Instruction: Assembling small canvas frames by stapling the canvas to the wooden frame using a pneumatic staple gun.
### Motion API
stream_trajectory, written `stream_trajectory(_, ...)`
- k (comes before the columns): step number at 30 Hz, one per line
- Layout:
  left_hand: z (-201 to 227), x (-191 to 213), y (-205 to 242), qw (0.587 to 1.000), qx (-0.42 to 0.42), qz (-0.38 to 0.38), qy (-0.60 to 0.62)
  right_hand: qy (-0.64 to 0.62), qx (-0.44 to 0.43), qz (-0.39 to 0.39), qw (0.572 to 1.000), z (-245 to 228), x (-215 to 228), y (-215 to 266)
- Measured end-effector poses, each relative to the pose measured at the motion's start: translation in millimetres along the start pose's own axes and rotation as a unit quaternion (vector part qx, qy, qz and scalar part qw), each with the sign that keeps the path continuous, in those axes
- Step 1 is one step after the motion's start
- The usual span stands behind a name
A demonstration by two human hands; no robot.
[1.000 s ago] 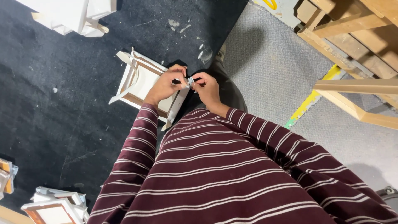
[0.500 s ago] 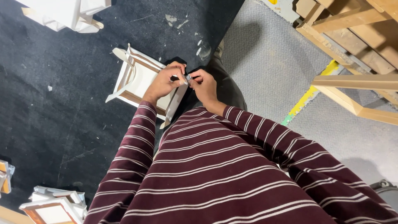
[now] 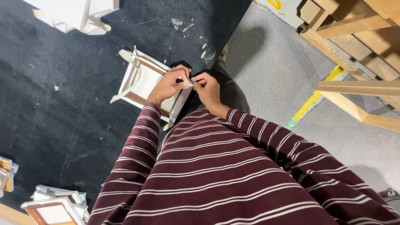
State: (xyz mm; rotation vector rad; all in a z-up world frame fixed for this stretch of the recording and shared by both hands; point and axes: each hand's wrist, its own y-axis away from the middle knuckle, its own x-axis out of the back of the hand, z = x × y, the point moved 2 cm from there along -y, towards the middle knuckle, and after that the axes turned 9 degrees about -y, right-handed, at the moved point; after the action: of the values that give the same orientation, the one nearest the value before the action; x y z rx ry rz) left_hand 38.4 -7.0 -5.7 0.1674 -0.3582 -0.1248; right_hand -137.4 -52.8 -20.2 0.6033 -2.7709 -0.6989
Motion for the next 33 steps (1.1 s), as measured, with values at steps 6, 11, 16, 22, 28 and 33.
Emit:
stream_trajectory(6, -5, 1, -2, 1.000, -0.005, 0.010, 0.014, -0.005, -0.010, -0.019, 1.000, -9, 0, 6)
stream_trajectory(11, -1, -4, -7, 0.998, -0.016, 0.060, -0.014, 0.035, -0.005, -0.030, 0.999, -13, 1, 2)
stream_trajectory(16, -23, -16, -10, 0.988, -0.014, 0.123, -0.092, 0.065, -0.017, -0.034, 0.997, 1, 2, -2)
stream_trajectory(22, -5, -1, -27, 0.974, -0.004, 0.173, -0.146, 0.034, 0.019, -0.009, 0.999, -9, -7, -23)
stream_trajectory(28, -4, 30, -47, 0.977, -0.038, 0.193, -0.085, 0.059, 0.088, 0.033, 0.994, -35, -14, -61)
stream_trajectory(33, -29, 28, -54, 0.984, -0.021, 0.176, -0.030, 0.077, 0.080, -0.006, 0.994, -42, -19, -75)
